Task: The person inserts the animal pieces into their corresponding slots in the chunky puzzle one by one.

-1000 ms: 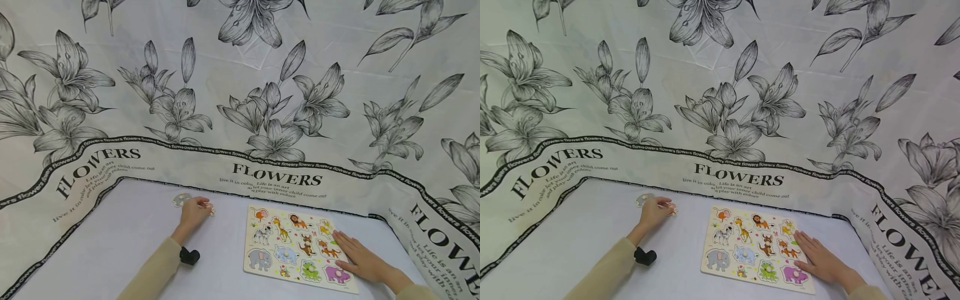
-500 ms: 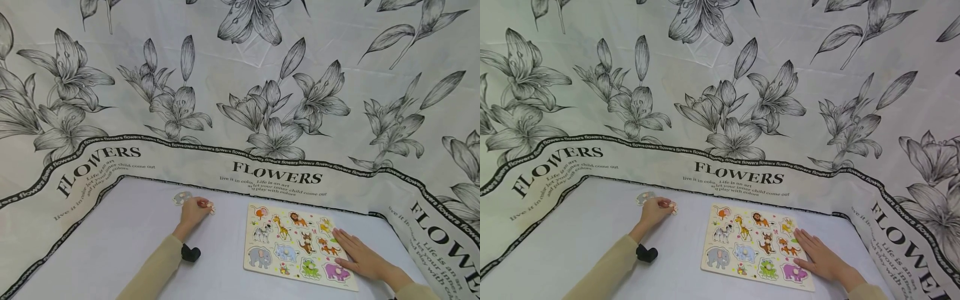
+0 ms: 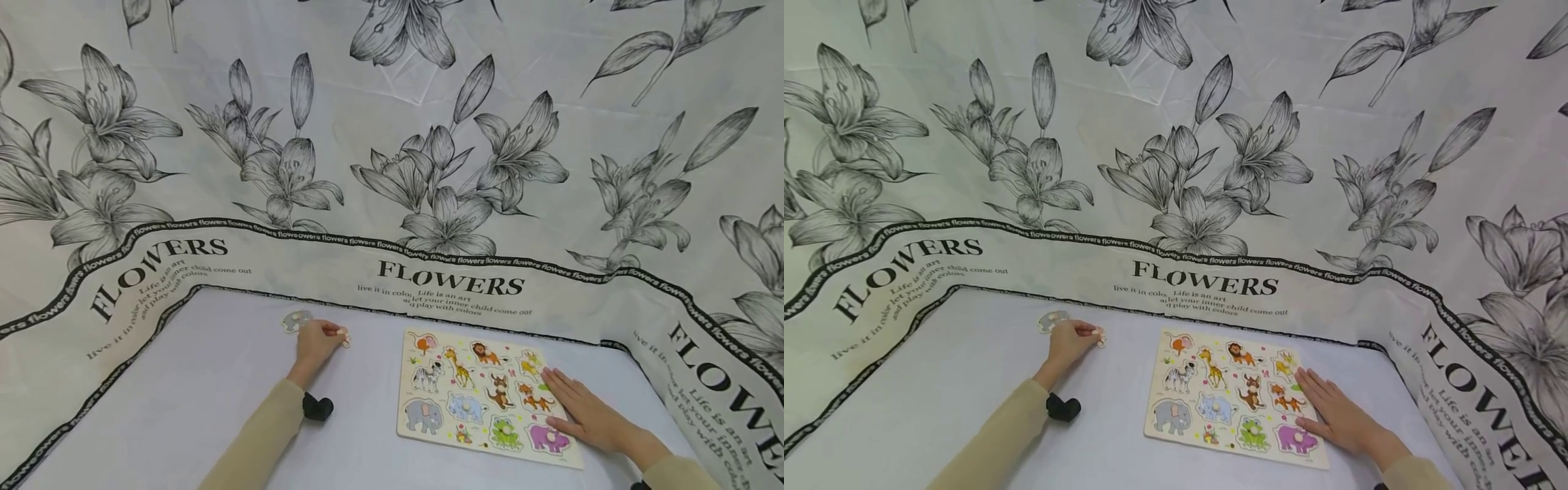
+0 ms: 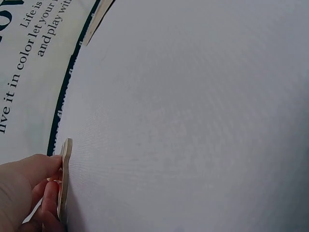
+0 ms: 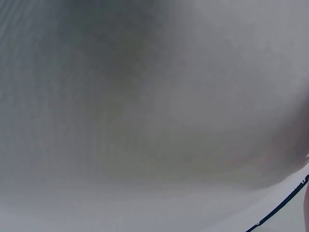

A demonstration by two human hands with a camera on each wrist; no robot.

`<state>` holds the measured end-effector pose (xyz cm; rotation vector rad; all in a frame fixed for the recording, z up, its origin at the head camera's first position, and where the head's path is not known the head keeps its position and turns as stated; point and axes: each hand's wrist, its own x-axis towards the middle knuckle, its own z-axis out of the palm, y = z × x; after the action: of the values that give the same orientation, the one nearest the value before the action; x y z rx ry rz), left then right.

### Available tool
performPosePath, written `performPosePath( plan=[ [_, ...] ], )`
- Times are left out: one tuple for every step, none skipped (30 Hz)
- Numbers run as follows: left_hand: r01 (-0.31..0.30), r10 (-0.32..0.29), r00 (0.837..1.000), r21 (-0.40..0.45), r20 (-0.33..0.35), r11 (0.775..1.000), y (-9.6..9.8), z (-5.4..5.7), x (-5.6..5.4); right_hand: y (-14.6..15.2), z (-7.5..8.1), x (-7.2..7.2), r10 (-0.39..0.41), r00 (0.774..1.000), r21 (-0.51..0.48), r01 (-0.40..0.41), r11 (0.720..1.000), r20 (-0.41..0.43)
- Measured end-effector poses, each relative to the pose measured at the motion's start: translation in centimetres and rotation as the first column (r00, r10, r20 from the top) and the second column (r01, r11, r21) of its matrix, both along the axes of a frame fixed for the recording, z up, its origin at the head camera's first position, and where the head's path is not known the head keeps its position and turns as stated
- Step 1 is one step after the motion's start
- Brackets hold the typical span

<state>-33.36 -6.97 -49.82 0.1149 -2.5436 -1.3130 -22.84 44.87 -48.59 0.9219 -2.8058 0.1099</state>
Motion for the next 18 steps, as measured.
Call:
performPosePath(
  plan=[
    [-0.003, 0.003, 1.0, -0.003, 0.0, 1.0, 0.03, 0.08, 0.05, 0.03, -0.03, -0.01, 0.002, 1.0, 0.002, -0.002, 1.0, -0.002],
    [-0.009, 0.009, 1.0, -0.005, 0.002, 1.0, 0.09, 0.18, 0.11, 0.07, -0.07, -0.02, 0.004, 1.0, 0.002, -0.004, 1.0, -0.003],
    [-0.015, 0.015, 1.0, -0.006, 0.004, 1.0, 0.14, 0.26, 0.16, 0.1, -0.1, -0.03, 0.006, 1.0, 0.0, -0.006, 1.0, -0.002],
    [-0.02, 0.02, 1.0, -0.008, 0.004, 1.0, 0.18, 0.36, 0.2, 0.11, -0.13, -0.05, 0.007, 1.0, -0.002, -0.007, 1.0, 0.002],
    [-0.025, 0.025, 1.0, -0.009, 0.011, 1.0, 0.23, 0.47, 0.24, 0.14, -0.13, -0.06, 0.006, 1.0, -0.004, -0.006, 1.0, 0.008],
    [-0.027, 0.027, 0.999, -0.006, 0.017, 1.0, 0.29, 0.51, 0.22, 0.16, -0.13, -0.07, 0.005, 1.0, -0.006, -0.005, 1.0, 0.013],
    [-0.031, 0.031, 0.999, -0.003, 0.028, 1.0, 0.3, 0.51, 0.26, 0.13, -0.16, -0.08, 0.005, 1.0, -0.011, -0.005, 1.0, 0.017],
    [-0.033, 0.033, 0.999, -0.001, 0.037, 0.999, 0.32, 0.49, 0.28, 0.1, -0.18, -0.1, 0.005, 1.0, -0.015, -0.004, 1.0, 0.022],
    [-0.036, 0.036, 0.998, 0.004, 0.044, 0.999, 0.34, 0.44, 0.27, 0.07, -0.18, -0.11, 0.003, 1.0, -0.016, -0.003, 1.0, 0.026],
    [-0.039, 0.038, 0.998, 0.007, 0.049, 0.999, 0.37, 0.38, 0.26, 0.04, -0.17, -0.12, 0.002, 1.0, -0.016, -0.001, 1.0, 0.029],
    [-0.041, 0.04, 0.998, 0.009, 0.053, 0.999, 0.39, 0.3, 0.21, 0.01, -0.15, -0.14, 0.0, 1.0, -0.019, 0.0, 1.0, 0.031],
    [-0.043, 0.042, 0.998, 0.011, 0.053, 0.999, 0.41, 0.18, 0.15, -0.03, -0.13, -0.15, -0.001, 0.999, -0.022, 0.002, 1.0, 0.034],
    [-0.047, 0.046, 0.998, 0.012, 0.049, 0.999, 0.43, 0.09, 0.09, -0.05, -0.1, -0.17, -0.002, 0.999, -0.021, 0.003, 1.0, 0.036],
    [-0.048, 0.048, 0.998, 0.013, 0.05, 0.999, 0.45, 0.0, 0.03, -0.07, -0.08, -0.18, -0.006, 0.999, -0.016, 0.006, 1.0, 0.038],
    [-0.05, 0.049, 0.998, 0.014, 0.048, 0.999, 0.46, -0.06, 0.0, -0.08, -0.06, -0.18, -0.008, 0.999, -0.015, 0.008, 1.0, 0.04],
    [-0.05, 0.049, 0.998, 0.014, 0.048, 0.999, 0.47, -0.09, 0.01, -0.08, -0.05, -0.17, -0.01, 0.999, -0.015, 0.011, 1.0, 0.042],
    [-0.051, 0.05, 0.998, 0.014, 0.049, 0.999, 0.49, -0.09, 0.02, -0.08, -0.05, -0.16, -0.012, 0.999, -0.013, 0.013, 1.0, 0.043],
    [-0.052, 0.051, 0.997, 0.017, 0.05, 0.998, 0.49, -0.07, 0.07, -0.08, -0.07, -0.14, -0.013, 0.999, -0.013, 0.014, 1.0, 0.044]
  ],
)
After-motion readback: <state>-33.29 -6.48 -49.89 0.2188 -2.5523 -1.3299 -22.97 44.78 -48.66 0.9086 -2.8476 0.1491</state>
